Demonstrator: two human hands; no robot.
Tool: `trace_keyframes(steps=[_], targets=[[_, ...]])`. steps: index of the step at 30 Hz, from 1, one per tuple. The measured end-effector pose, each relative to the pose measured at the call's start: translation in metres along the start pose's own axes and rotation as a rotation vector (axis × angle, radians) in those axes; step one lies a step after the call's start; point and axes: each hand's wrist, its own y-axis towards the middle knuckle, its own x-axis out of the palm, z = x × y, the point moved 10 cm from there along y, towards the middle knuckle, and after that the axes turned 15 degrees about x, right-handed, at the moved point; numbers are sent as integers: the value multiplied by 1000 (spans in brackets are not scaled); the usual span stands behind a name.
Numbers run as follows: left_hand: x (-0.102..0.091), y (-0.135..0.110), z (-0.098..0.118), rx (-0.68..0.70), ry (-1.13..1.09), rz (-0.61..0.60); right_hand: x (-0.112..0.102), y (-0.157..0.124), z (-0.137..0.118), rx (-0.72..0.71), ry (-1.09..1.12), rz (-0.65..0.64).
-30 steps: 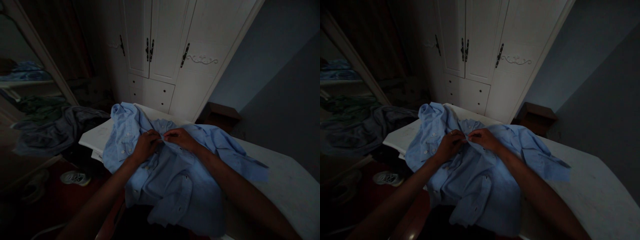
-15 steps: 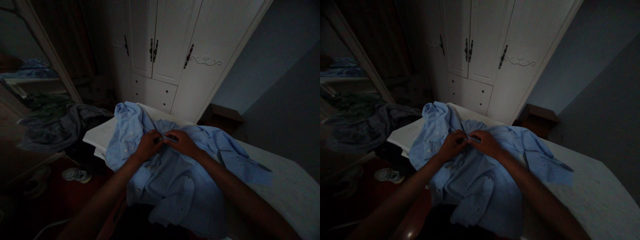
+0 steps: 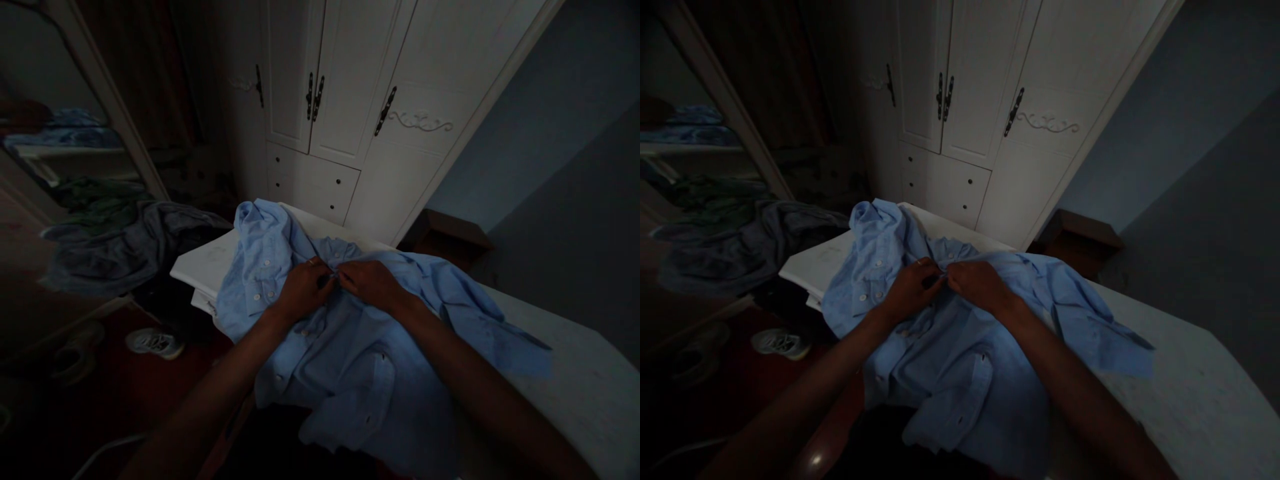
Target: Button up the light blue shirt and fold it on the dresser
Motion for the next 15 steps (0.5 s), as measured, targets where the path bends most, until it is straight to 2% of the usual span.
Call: trace_keyframes(steps=[3,9,15], targets=[[1,-1,0,-7,16,-12,1,2,5,2,136,-38],[0,-2,2,-18,17,-32,2,4,16,-41,551,-106],[-1,-2,5,-8,-21,-39,14,6,22,-31,636,-269]])
